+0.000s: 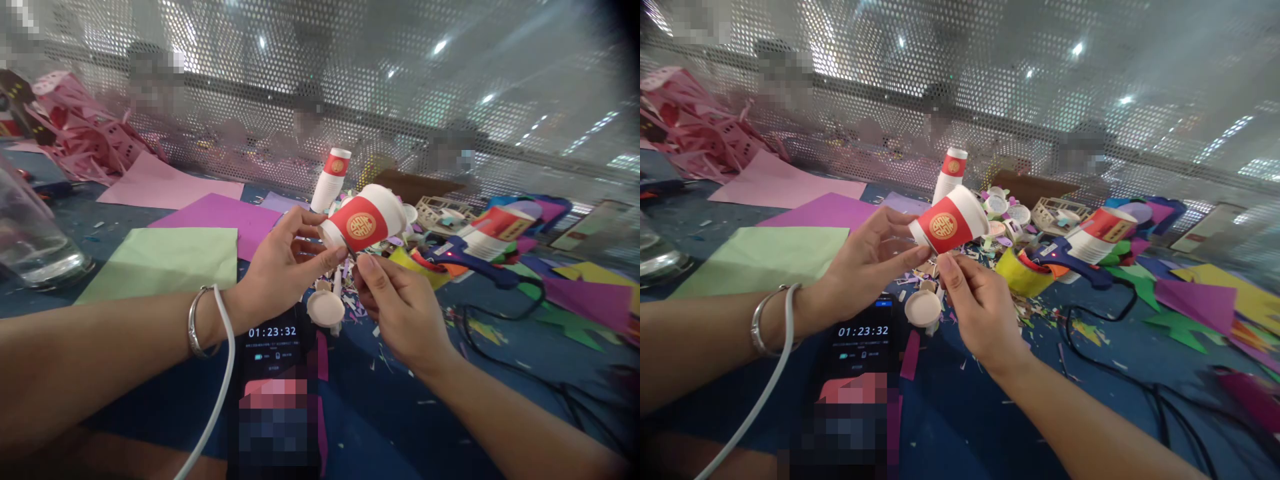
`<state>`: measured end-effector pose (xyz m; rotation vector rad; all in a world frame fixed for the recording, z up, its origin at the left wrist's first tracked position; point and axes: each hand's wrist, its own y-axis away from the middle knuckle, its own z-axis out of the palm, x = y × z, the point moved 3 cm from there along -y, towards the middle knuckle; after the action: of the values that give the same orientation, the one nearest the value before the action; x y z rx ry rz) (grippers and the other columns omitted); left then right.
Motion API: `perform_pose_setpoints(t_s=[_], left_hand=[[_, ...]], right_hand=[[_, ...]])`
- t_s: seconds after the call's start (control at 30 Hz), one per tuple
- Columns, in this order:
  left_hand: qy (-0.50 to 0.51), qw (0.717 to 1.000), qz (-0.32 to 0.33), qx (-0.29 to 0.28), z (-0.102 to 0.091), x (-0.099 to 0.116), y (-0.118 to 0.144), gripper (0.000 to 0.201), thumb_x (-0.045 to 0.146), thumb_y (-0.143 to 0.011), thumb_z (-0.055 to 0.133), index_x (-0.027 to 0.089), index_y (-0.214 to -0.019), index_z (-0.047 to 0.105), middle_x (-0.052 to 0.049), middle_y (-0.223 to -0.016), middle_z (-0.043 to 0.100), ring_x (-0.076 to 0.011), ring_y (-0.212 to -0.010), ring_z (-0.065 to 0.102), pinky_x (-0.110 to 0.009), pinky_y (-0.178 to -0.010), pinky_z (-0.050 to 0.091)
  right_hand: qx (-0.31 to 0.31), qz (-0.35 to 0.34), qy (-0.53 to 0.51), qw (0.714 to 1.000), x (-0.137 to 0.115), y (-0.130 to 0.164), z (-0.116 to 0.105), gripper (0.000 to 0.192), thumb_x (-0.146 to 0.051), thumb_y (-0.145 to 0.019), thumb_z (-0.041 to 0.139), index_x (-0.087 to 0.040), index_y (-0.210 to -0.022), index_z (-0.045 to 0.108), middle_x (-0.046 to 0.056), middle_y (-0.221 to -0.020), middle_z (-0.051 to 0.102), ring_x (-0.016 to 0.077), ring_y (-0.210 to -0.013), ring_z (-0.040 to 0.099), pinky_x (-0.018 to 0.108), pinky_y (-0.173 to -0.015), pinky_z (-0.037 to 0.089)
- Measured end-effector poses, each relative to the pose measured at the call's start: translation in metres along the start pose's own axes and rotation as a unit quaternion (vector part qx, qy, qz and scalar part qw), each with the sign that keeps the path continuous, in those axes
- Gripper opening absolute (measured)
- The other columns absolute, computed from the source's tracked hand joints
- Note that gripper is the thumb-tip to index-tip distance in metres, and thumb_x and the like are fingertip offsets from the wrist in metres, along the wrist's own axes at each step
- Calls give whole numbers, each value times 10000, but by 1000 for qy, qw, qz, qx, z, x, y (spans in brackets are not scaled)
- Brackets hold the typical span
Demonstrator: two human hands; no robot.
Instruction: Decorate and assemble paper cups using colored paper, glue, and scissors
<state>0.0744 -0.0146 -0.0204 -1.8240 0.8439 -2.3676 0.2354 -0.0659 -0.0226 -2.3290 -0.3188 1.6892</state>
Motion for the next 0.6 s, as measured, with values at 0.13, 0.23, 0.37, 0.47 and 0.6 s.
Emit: perform_pose_setpoints(t_s=[0.13,0.23,0.37,0.47,0.6], left_hand=[[-27,1000,1,10,-1,0,1,419,265,-767,823,212,-1066,534,-32,-1018,670,-168,-872,678,-301,-726,590],[-29,999,-21,12,0,-2,4,436,290,-775,821,215,-1088,526,-37,-1019,667,-175,-844,690,-334,-735,598],[-24,999,-19,15,2,-1,6,422,297,-783,812,212,-1078,523,-34,-995,661,-179,-819,696,-354,-738,598],[-39,999,-9,14,2,3,6,425,293,-779,820,209,-1071,522,-29,-958,666,-174,-823,687,-327,-723,587],[-35,999,-16,6,2,7,6,396,340,-805,800,209,-1071,537,-50,-1005,680,-195,-933,672,-335,-776,589]], right_hand=[[3,0,1,1000,2,-1,1,464,-543,-998,540,-202,-690,481,-64,-574,336,63,-462,256,247,-423,194],[1,-4,2,1000,2,-1,0,462,-544,-996,543,-200,-694,487,-59,-582,353,66,-477,277,242,-424,200],[2,-4,4,1000,0,0,0,456,-543,-998,538,-200,-702,494,-51,-597,373,74,-499,296,240,-428,212],[2,-7,9,1000,-3,1,-1,462,-544,-1000,532,-202,-694,479,-52,-599,366,75,-498,286,242,-430,216],[5,-12,20,1000,-6,2,-1,472,-549,-998,531,-203,-682,480,-50,-593,356,80,-497,295,248,-426,215]])
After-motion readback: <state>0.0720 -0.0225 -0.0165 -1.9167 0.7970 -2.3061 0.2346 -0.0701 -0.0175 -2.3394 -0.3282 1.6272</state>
